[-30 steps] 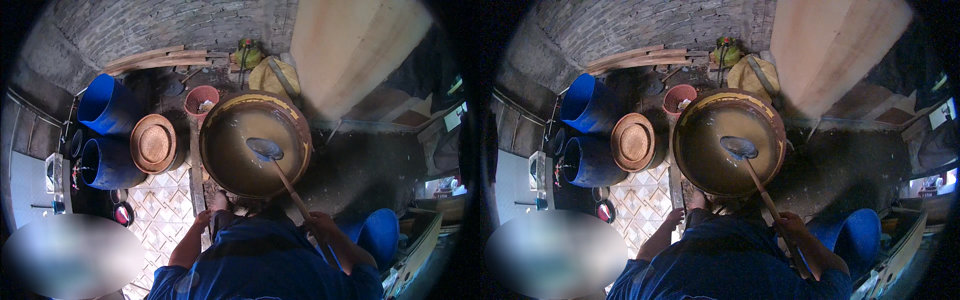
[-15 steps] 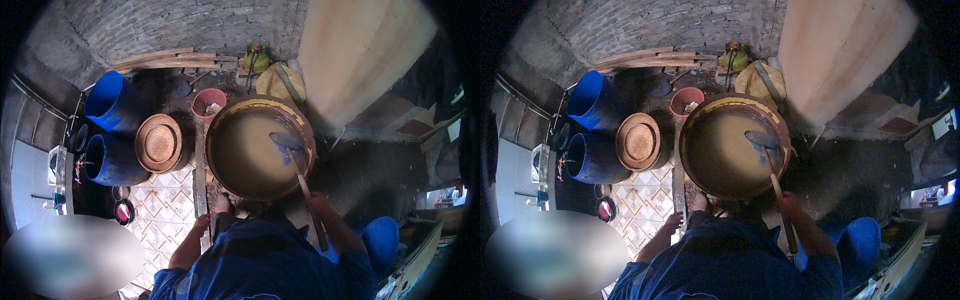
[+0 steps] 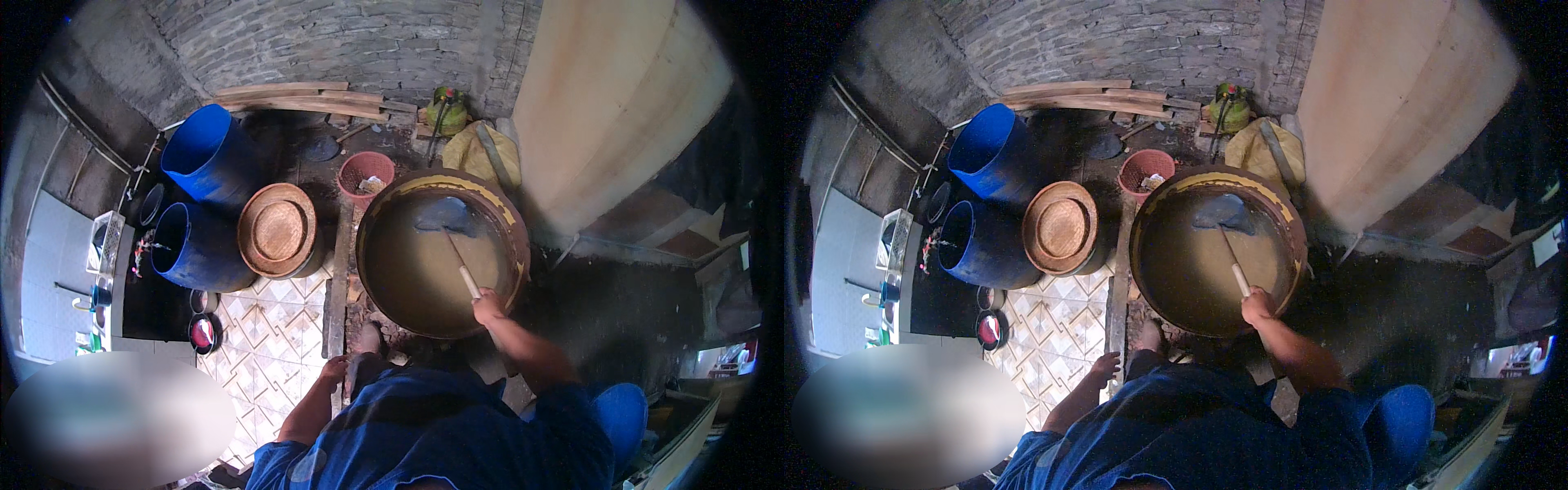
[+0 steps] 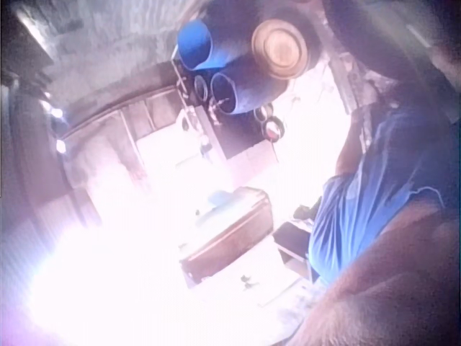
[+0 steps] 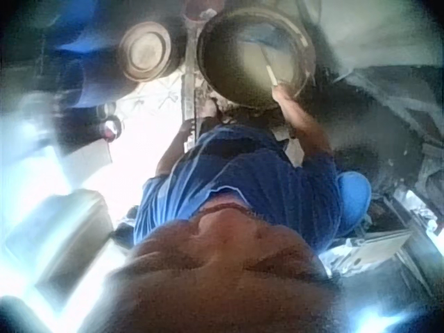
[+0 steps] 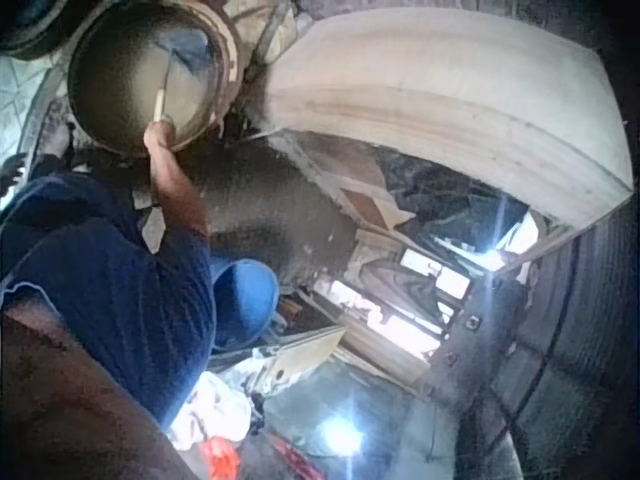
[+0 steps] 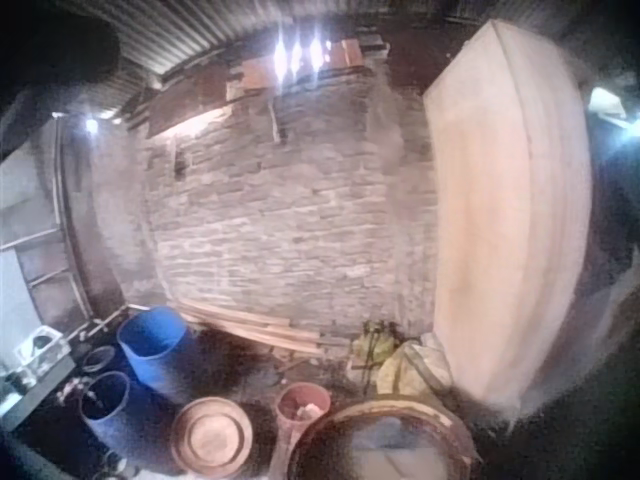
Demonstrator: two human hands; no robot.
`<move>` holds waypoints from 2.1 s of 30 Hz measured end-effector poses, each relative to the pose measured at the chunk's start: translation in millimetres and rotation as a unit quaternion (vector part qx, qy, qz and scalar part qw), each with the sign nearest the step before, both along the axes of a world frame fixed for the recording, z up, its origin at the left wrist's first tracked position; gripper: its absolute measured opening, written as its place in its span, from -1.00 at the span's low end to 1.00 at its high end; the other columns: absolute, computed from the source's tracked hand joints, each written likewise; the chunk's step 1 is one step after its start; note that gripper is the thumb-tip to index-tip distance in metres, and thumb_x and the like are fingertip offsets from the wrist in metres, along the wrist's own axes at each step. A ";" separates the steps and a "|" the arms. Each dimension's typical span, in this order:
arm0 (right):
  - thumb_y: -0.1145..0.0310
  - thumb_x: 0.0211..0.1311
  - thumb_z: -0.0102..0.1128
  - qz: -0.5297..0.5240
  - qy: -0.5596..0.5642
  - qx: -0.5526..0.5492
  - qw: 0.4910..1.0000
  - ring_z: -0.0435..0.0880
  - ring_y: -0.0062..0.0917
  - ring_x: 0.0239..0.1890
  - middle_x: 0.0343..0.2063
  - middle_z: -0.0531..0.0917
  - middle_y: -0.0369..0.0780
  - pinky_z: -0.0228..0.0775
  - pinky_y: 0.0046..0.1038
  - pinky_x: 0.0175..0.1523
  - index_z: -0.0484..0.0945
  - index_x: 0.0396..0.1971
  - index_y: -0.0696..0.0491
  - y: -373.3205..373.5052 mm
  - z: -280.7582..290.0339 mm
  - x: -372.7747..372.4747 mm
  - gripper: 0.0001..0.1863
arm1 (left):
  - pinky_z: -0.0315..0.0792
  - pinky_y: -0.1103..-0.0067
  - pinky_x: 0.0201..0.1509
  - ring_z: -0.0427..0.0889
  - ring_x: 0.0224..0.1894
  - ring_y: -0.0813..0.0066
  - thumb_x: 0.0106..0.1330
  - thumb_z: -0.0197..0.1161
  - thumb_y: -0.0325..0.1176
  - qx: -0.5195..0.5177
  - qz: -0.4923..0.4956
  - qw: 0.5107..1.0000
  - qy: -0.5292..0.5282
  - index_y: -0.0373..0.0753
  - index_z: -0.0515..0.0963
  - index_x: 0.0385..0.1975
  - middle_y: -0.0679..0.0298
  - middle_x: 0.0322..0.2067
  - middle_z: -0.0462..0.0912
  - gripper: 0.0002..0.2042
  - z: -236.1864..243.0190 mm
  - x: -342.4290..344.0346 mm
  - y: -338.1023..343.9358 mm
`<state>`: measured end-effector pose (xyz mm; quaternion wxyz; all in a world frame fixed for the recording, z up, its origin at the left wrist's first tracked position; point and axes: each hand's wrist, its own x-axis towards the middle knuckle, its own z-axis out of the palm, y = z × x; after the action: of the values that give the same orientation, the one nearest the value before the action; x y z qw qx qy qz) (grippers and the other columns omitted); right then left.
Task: The person stirs a large pot of liquid with a long-handled ladle, occasionally scooping liquid into a basket. The person then covers the pot with a sack and moves a blue barrel.
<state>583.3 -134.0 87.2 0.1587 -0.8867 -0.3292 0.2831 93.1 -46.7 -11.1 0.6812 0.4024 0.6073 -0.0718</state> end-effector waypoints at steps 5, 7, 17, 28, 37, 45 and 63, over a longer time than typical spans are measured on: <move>0.35 0.10 0.23 0.055 0.017 0.022 0.998 0.64 -0.12 -0.21 -0.35 0.66 -0.06 0.47 -0.17 -0.09 0.56 -0.28 0.07 11.3 26.4 -27.1 -0.80 | 0.39 0.33 -0.10 0.53 -0.15 0.37 0.37 -0.10 -0.39 -0.012 0.034 0.999 0.007 -0.10 0.25 0.28 0.31 -0.12 0.52 -0.55 9.7 -1.3 -3.5; 0.37 0.08 0.24 0.051 0.065 0.036 0.996 0.66 -0.22 -0.29 -0.41 0.65 -0.07 0.46 -0.25 -0.16 0.56 -0.29 0.09 4.6 33.7 -27.9 -0.80 | 0.39 0.33 -0.09 0.54 -0.14 0.36 0.37 -0.10 -0.38 -0.007 0.021 1.000 0.006 -0.09 0.25 0.28 0.31 -0.10 0.53 -0.56 14.9 0.2 -3.5; 0.36 0.02 0.37 0.078 0.060 0.069 0.993 0.69 -0.32 -0.29 -0.35 0.68 -0.10 0.47 -0.35 -0.17 0.60 -0.15 0.07 -82.3 129.3 66.7 -0.66 | 0.41 0.34 -0.13 0.56 -0.07 0.34 0.34 -0.02 -0.37 0.028 -0.027 0.997 0.072 -0.06 0.32 0.25 0.26 -0.07 0.55 -0.56 15.5 23.5 7.4; 0.48 -0.11 0.38 0.201 -0.269 -0.017 0.942 0.65 -0.19 -0.25 -0.37 0.65 -0.08 0.46 -0.13 -0.14 0.61 -0.27 0.01 -116.3 200.4 187.8 -0.69 | 0.42 0.45 -0.18 0.56 -0.12 0.43 0.36 -0.09 -0.42 0.043 -0.093 0.994 0.041 -0.10 0.31 0.24 0.31 -0.09 0.56 -0.58 3.2 18.2 20.1; 0.33 -0.07 0.38 0.247 -0.226 -0.234 0.913 0.66 -0.29 -0.22 -0.27 0.68 -0.24 0.50 -0.23 -0.09 0.67 -0.21 -0.15 -126.9 208.4 179.2 -0.68 | 0.41 0.41 -0.15 0.54 -0.07 0.38 0.36 -0.06 -0.39 0.013 -0.033 0.999 0.039 -0.08 0.32 0.24 0.28 -0.08 0.54 -0.58 9.2 22.2 8.6; 0.30 -0.15 0.41 0.280 -0.049 -0.156 0.946 0.65 -0.30 -0.18 -0.24 0.69 -0.22 0.47 -0.25 -0.03 0.68 -0.19 -0.13 -148.7 169.9 163.7 -0.62 | 0.39 0.36 -0.14 0.53 -0.04 0.31 0.33 -0.04 -0.41 0.020 -0.015 0.998 0.052 -0.08 0.35 0.21 0.24 -0.06 0.57 -0.58 18.4 38.0 11.2; 0.29 0.05 0.34 0.021 0.258 -0.025 0.965 0.65 -0.44 -0.48 -0.52 0.66 -0.19 0.49 -0.37 -0.32 0.65 -0.20 0.14 -106.3 53.1 -16.1 -0.68 | 0.44 0.36 -0.13 0.56 -0.06 0.30 0.34 -0.05 -0.46 0.012 -0.059 0.996 0.062 -0.11 0.22 0.31 0.24 -0.07 0.54 -0.51 15.7 17.4 16.6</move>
<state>567.2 -240.3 140.3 0.2099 -0.7800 -0.2885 0.5141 110.5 -30.1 4.5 0.6320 0.4406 0.6244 -0.1290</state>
